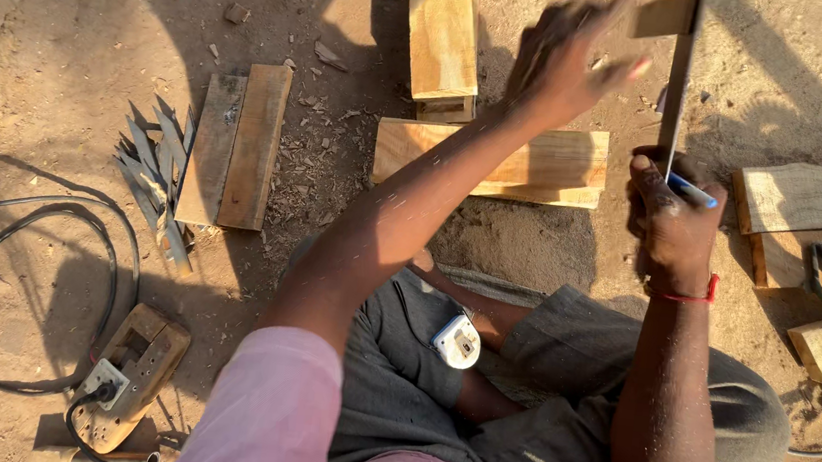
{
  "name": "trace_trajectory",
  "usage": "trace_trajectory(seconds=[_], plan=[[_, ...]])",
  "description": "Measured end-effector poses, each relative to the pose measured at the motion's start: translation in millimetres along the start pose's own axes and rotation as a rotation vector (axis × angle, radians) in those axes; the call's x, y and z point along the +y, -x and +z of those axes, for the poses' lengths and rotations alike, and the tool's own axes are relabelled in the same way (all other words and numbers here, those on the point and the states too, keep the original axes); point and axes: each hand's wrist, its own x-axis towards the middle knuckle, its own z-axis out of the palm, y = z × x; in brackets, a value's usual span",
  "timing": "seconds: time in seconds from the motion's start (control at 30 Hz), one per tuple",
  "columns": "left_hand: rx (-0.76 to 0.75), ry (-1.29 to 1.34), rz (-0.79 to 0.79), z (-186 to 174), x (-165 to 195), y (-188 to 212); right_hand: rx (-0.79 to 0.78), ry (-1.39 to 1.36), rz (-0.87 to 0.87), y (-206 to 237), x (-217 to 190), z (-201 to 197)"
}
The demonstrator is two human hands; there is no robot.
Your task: The person sits on the ground among wooden blocks and offcuts, using an L-shaped try square and a pencil to mark straight lines on wooden pieces. They reposition the square and blocks repeatedly, and at one point use a tape measure to take a measurement on a block before marking.
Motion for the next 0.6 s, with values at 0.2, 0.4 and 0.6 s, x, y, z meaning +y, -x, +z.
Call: trace_trajectory(seconds=[0.2,0.4,0.6], plan=[[-0.813,-0.511,0.142,-51.1,-30.7,116.6,0.228,0.636,-0.272,-28.1,50.7,-50.9],[-0.526,-0.34,0.164,-66.7,-63.9,123.0,0.336,0.305,0.039,-40.3,64.1,-57.0],[0.193,-0.59,-0.15,-58.8,-130.0,29.5,0.376,0.348,0.102,-49.5,55.6,-53.3]])
